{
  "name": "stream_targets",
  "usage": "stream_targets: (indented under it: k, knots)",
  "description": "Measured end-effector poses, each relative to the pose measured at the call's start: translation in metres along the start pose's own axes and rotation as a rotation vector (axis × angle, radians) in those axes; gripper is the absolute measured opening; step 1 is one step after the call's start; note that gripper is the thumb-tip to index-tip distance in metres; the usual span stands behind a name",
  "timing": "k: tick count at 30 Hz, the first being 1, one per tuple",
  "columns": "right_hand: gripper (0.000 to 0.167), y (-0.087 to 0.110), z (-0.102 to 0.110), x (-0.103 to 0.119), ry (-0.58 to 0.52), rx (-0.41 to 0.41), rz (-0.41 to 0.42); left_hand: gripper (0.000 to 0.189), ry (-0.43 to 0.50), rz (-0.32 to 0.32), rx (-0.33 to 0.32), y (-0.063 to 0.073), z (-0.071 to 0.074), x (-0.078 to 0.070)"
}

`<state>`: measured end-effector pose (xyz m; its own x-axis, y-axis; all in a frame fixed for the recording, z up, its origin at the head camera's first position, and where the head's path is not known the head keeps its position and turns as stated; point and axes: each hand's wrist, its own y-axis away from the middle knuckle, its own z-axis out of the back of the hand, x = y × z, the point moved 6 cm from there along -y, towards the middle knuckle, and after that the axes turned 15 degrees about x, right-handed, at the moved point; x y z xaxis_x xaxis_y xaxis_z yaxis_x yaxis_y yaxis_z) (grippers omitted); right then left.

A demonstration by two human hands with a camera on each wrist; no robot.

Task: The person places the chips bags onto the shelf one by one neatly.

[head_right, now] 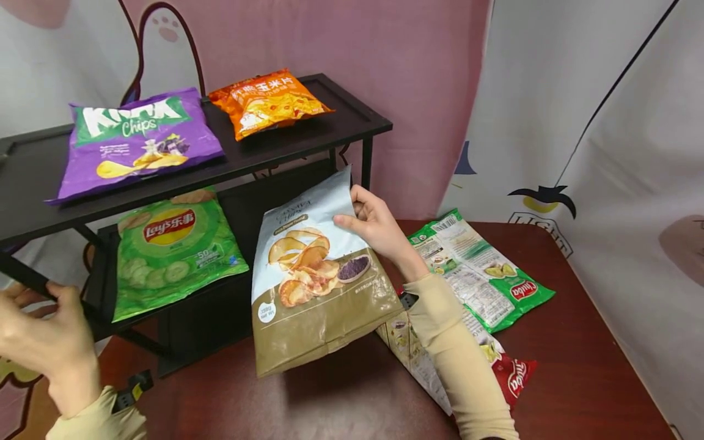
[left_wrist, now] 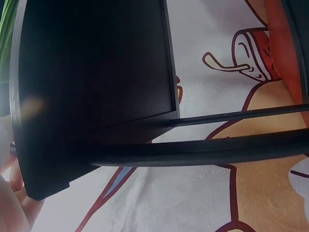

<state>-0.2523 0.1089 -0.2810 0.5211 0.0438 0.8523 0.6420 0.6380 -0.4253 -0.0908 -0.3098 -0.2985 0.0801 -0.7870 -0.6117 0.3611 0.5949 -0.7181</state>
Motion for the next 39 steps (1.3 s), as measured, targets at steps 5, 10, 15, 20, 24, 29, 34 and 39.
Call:
stream_targets:
  k: [5, 10, 15, 20, 24, 29, 34, 39]
  knots:
    - [0.016, -0.008, 0.007, -0.022, -0.024, -0.039, -0.209, 0.024, -0.001, 0.005, 0.004, 0.000, 0.000, 0.000]
    - [0.019, -0.011, 0.017, -0.039, 0.131, -0.075, -0.446, 0.024, 0.009, 0.002, -0.002, 0.000, 0.000, 0.001]
    - [0.037, -0.006, 0.023, -0.042, 0.355, -0.046, -0.575, 0.023, 0.001, -0.006, -0.008, 0.000, -0.001, 0.001]
    - [0.059, 0.003, 0.025, -0.028, 0.455, 0.027, -0.602, 0.023, -0.004, -0.008, -0.011, 0.000, -0.001, 0.001]
    - [0.056, 0.013, 0.014, -0.003, 0.582, 0.172, -0.479, 0.023, -0.003, -0.001, -0.003, -0.001, -0.001, 0.001]
    - [0.068, 0.032, -0.030, 0.031, 0.730, 0.430, -0.260, 0.024, -0.007, 0.005, -0.002, -0.001, -0.001, 0.002]
    - [0.094, 0.052, -0.076, 0.033, 0.856, 0.618, -0.181, 0.024, -0.013, 0.012, 0.005, 0.000, -0.002, 0.002]
    - [0.088, 0.054, -0.091, 0.018, 0.990, 0.612, -0.138, 0.024, -0.012, 0.012, 0.005, -0.001, -0.001, 0.001]
